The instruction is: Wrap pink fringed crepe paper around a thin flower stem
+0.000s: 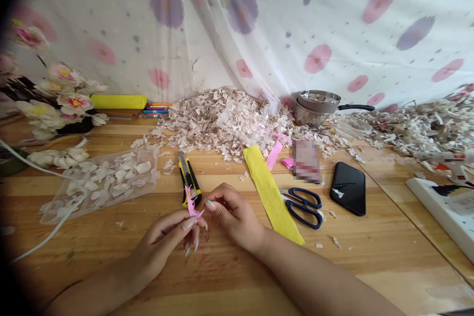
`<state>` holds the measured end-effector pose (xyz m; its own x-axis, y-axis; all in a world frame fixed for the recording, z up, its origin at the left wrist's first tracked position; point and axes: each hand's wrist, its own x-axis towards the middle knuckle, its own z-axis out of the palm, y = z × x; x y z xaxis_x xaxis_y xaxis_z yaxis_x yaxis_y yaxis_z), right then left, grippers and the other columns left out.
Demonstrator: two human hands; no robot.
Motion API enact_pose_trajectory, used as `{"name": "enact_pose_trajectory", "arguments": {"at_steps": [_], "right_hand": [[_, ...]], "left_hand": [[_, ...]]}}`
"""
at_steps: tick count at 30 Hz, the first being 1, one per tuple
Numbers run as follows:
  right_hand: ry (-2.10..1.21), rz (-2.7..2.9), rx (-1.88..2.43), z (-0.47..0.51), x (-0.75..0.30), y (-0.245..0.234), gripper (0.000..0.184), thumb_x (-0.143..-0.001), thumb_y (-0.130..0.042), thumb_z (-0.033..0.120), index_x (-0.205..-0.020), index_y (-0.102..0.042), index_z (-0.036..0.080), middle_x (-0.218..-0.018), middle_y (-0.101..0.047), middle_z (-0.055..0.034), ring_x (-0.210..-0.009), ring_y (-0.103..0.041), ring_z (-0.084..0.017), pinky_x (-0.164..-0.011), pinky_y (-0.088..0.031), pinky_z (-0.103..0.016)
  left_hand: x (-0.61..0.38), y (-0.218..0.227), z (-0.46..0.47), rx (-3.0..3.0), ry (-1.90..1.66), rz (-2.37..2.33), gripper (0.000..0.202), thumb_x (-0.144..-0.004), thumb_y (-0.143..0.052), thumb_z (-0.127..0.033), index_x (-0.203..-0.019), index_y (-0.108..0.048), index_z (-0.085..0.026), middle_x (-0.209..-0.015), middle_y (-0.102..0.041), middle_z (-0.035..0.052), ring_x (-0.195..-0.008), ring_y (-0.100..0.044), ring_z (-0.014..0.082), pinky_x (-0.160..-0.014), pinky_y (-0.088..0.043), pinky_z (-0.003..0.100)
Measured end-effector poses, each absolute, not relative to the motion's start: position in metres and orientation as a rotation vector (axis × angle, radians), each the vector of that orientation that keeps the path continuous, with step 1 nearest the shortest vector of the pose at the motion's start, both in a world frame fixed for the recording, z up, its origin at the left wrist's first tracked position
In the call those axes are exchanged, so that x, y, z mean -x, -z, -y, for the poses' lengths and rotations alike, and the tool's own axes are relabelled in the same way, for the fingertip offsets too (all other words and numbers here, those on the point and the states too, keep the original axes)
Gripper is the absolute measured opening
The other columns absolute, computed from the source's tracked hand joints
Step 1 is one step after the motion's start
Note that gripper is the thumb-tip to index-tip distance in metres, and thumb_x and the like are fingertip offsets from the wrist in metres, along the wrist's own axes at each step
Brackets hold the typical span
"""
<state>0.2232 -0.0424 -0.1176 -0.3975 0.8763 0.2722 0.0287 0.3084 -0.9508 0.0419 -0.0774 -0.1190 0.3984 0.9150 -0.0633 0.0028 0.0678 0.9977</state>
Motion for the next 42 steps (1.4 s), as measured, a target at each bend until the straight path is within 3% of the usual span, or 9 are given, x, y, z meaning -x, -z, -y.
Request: {"name": "enact_pose_trajectory", "arguments": {"at_steps": [6, 13, 20, 26, 30, 34, 38, 42], "right_hand": [[-0.949, 2.135, 0.704, 0.043, -0.228, 0.116, 0.025, -0.101, -0.033, 0.035, -0.096, -0.052, 0.019, -0.081, -0.059, -0.0049, -0.071, -0.055, -0.015, -0.066, -0.044, -0.027], [-0.841, 2.25, 0.683, 0.044, -0.227, 0.115, 0.027, -0.1, -0.032, 0.03, -0.081, -0.048, 0.021, -0.075, -0.058, -0.0048, -0.068, -0.055, -0.015, -0.063, -0.043, -0.026], [-1.252, 2.042, 0.711, 0.048, -0.224, 0.115, 0.04, -0.1, -0.034, 0.041, -0.07, -0.048, 0.019, -0.065, -0.055, -0.0014, -0.058, -0.051, -0.011, -0.056, -0.04, -0.022], [-1.69, 1.707, 0.801, 0.05, -0.219, 0.112, 0.051, -0.089, -0.047, 0.06, -0.059, -0.043, 0.019, -0.048, -0.038, 0.0064, -0.043, -0.029, -0.006, -0.041, -0.023, -0.021], [-2.018, 1.394, 0.745, 0.049, -0.217, 0.115, 0.05, -0.085, -0.056, 0.058, -0.057, -0.044, 0.018, -0.042, -0.037, 0.0086, -0.036, -0.025, -0.004, -0.038, -0.018, -0.022], [-2.085, 1.273, 0.688, 0.048, -0.215, 0.119, 0.048, -0.087, -0.055, 0.054, -0.058, -0.046, 0.017, -0.04, -0.037, 0.0087, -0.034, -0.022, -0.004, -0.037, -0.013, -0.022], [-1.929, 1.224, 0.686, 0.048, -0.215, 0.12, 0.04, -0.083, -0.062, 0.054, -0.072, -0.05, 0.017, -0.049, -0.041, 0.0089, -0.039, -0.025, -0.005, -0.039, -0.017, -0.02], [-1.555, 1.479, 0.697, 0.045, -0.221, 0.115, 0.027, -0.088, -0.061, 0.043, -0.083, -0.052, 0.018, -0.069, -0.054, 0.0021, -0.058, -0.048, -0.009, -0.054, -0.038, -0.021]], "left_hand": [[-0.042, 0.121, 0.077, -1.299, -0.844, -0.897, 0.039, -0.089, -0.049, -0.051, -0.081, -0.06, -0.015, -0.063, -0.057, 0.0006, -0.059, -0.05, 0.0128, -0.056, -0.04, 0.024], [-0.043, 0.12, 0.078, -1.319, -0.808, -0.906, 0.04, -0.09, -0.047, -0.052, -0.082, -0.059, -0.014, -0.064, -0.056, 0.0008, -0.058, -0.05, 0.0128, -0.055, -0.039, 0.024], [-0.042, 0.118, 0.08, -1.386, -0.772, -0.881, 0.038, -0.092, -0.043, -0.049, -0.076, -0.054, -0.016, -0.066, -0.053, 0.0003, -0.061, -0.048, 0.0129, -0.057, -0.039, 0.024], [-0.04, 0.122, 0.081, -1.514, -0.728, -0.864, 0.037, -0.095, -0.038, -0.045, -0.076, -0.054, -0.017, -0.069, -0.052, 0.0005, -0.063, -0.048, 0.013, -0.059, -0.039, 0.024], [-0.041, 0.119, 0.081, -1.502, -0.748, -0.834, 0.038, -0.096, -0.038, -0.046, -0.08, -0.055, -0.016, -0.07, -0.052, 0.001, -0.064, -0.048, 0.013, -0.059, -0.04, 0.024], [-0.043, 0.117, 0.081, -1.371, -0.761, -0.79, 0.037, -0.094, -0.041, -0.049, -0.086, -0.056, -0.016, -0.07, -0.052, 0.0007, -0.062, -0.048, 0.0125, -0.057, -0.041, 0.023], [-0.045, 0.119, 0.08, -1.169, -0.781, -0.752, 0.037, -0.091, -0.047, -0.051, -0.081, -0.054, -0.016, -0.067, -0.053, -0.0001, -0.058, -0.049, 0.0113, -0.053, -0.041, 0.023], [-0.045, 0.118, 0.08, -1.143, -0.807, -0.756, 0.037, -0.09, -0.05, -0.051, -0.08, -0.055, -0.016, -0.064, -0.054, -0.0005, -0.056, -0.049, 0.0109, -0.052, -0.041, 0.022]]}}
